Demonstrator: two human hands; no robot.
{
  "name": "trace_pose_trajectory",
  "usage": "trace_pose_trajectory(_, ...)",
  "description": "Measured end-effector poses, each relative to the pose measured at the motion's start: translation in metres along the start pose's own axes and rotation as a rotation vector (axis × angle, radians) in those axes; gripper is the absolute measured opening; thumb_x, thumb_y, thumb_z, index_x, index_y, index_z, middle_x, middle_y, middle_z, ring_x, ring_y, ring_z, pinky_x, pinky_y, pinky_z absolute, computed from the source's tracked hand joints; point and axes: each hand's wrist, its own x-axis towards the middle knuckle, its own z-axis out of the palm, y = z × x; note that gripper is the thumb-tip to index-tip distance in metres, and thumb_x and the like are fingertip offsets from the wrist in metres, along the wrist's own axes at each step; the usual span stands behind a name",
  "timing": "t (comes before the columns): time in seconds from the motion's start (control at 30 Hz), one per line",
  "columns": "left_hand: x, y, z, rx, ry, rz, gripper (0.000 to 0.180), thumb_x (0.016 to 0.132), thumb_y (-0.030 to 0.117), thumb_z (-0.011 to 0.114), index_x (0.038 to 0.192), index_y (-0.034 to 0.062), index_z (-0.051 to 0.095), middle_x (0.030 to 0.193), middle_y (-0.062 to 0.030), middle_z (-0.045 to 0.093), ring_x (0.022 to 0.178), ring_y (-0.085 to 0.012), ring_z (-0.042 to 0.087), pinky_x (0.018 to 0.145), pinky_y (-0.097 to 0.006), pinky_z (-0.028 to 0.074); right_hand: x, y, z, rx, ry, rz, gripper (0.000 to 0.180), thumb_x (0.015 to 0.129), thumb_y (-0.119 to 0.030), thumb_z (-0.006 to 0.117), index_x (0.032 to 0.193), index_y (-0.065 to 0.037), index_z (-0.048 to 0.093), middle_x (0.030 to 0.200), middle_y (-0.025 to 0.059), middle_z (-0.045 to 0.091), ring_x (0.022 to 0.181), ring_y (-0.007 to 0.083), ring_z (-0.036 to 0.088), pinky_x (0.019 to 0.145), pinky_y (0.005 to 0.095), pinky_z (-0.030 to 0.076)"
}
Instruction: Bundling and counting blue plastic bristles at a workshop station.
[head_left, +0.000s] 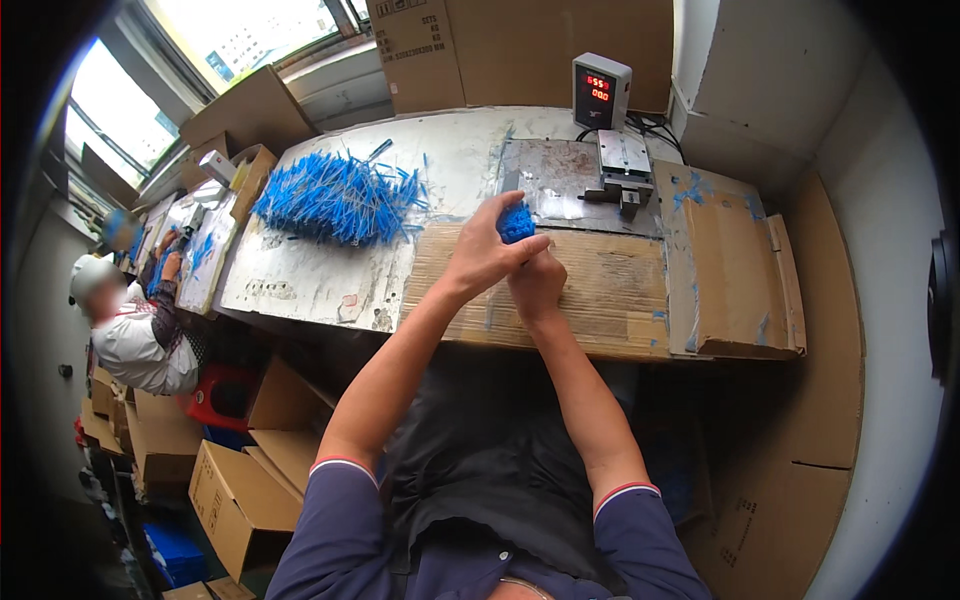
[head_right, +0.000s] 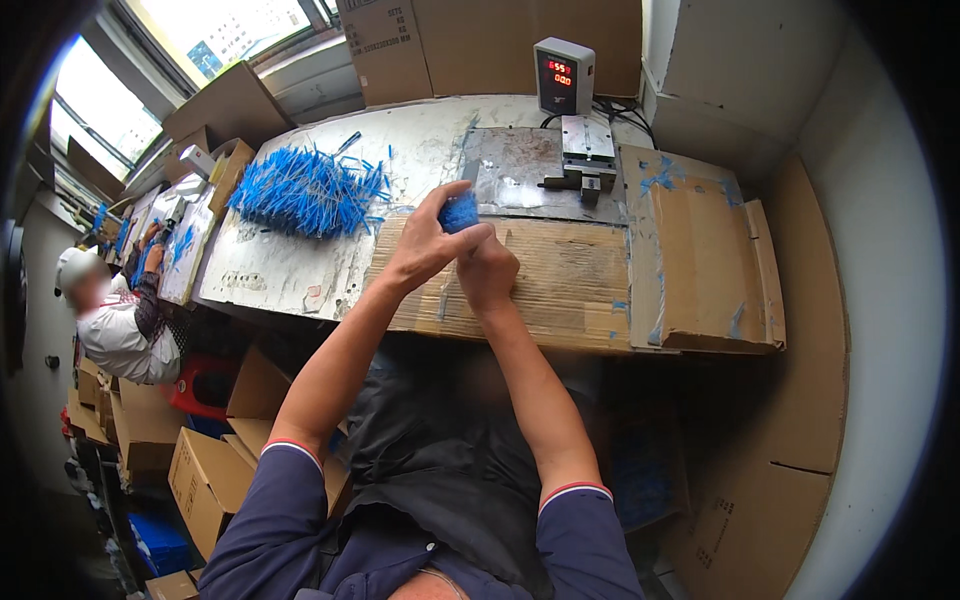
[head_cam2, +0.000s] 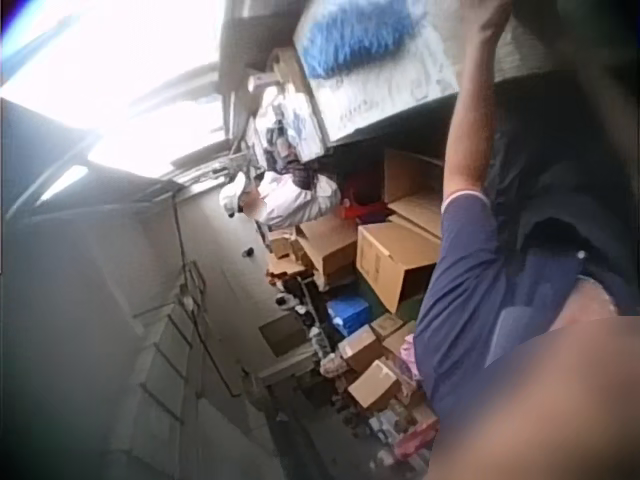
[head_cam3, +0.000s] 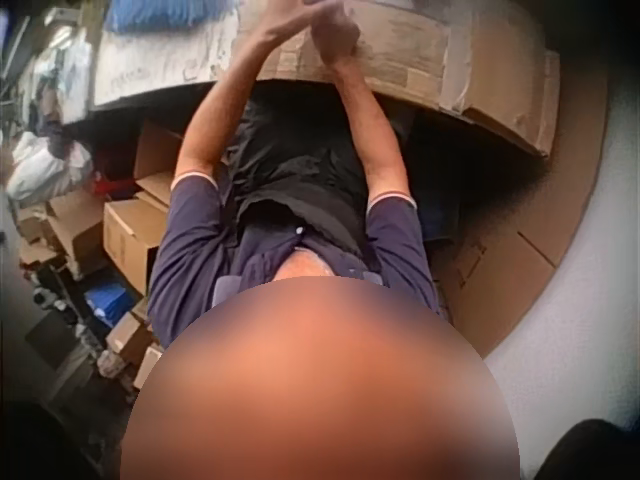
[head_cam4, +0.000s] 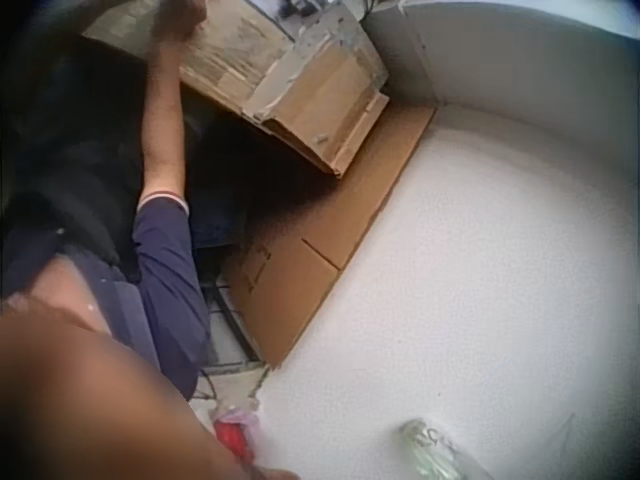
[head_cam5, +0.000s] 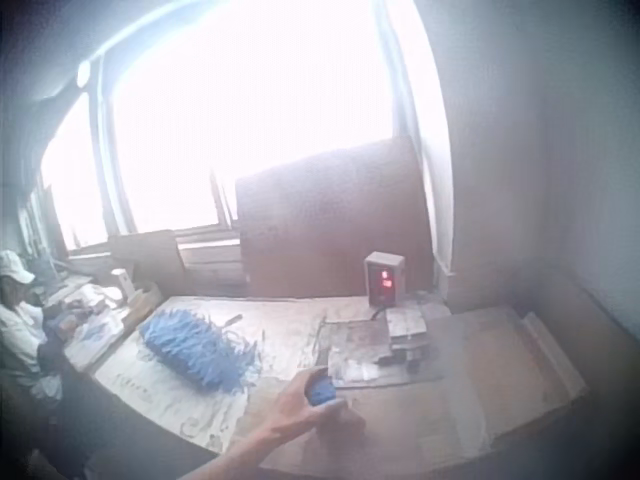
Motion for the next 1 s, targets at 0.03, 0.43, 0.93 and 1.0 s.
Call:
trace_pose_trajectory(0.03, -0.004, -0.005, 0.001, 0.031, 0.033, 0.054, 0.073, 0.080, 0.032, 0.087, 0.138, -0.0005, 0.057, 0.129, -0.0197, 0.064, 0.119, -0.0312, 0.064, 0.102, -0.040, 0.051, 0.000, -0.002, -0.001, -0.015, 0.013, 0.020, 0.025, 0.091, -0.026, 0.075, 0.099, -0.008, 0.061, 0.067, 0.0142, 0.067, 0.065, 0.0397, 0.068, 0.054, 0.0492, 0.053)
trace_pose_trajectory(0.43, 0.003, -0.069, -0.015, -0.633, 0.101, -0.200, 0.022, 0.094, 0.017, 0.076, 0.110, 0.0038, 0.070, 0.094, 0.0024, 0.064, 0.086, -0.0063, 0.057, 0.079, -0.024, 0.049, 0.006, -0.018, -0.023, 0.299, -0.343, 0.018, 0.039, 0.086, -0.020, 0.078, 0.119, -0.004, 0.066, 0.095, 0.0168, 0.073, 0.085, 0.0373, 0.072, 0.073, 0.0456, 0.057)
trace_pose_trajectory(0.93, 0.021, -0.100, -0.009, -0.828, 0.410, -0.407, 0.013, 0.093, 0.012, 0.077, 0.101, 0.0051, 0.070, 0.084, 0.0004, 0.066, 0.068, -0.0093, 0.062, 0.062, -0.026, 0.054, 0.011, -0.009, -0.023, 0.829, -0.288, 0.519, 0.016, 0.092, -0.008, 0.075, 0.104, 0.001, 0.073, 0.095, 0.0093, 0.076, 0.085, 0.0120, 0.071, 0.076, 0.0277, 0.057)
trace_pose_trajectory(1.0, 0.019, -0.099, -0.007, -0.774, 0.416, -0.389, 0.013, 0.093, 0.013, 0.078, 0.100, 0.0050, 0.070, 0.084, 0.0010, 0.066, 0.069, -0.0084, 0.061, 0.062, -0.025, 0.052, 0.010, -0.010, -0.025, 0.638, -0.408, 0.456, 0.016, 0.089, -0.008, 0.077, 0.102, 0.000, 0.073, 0.095, 0.0106, 0.075, 0.084, 0.0163, 0.072, 0.076, 0.0296, 0.058)
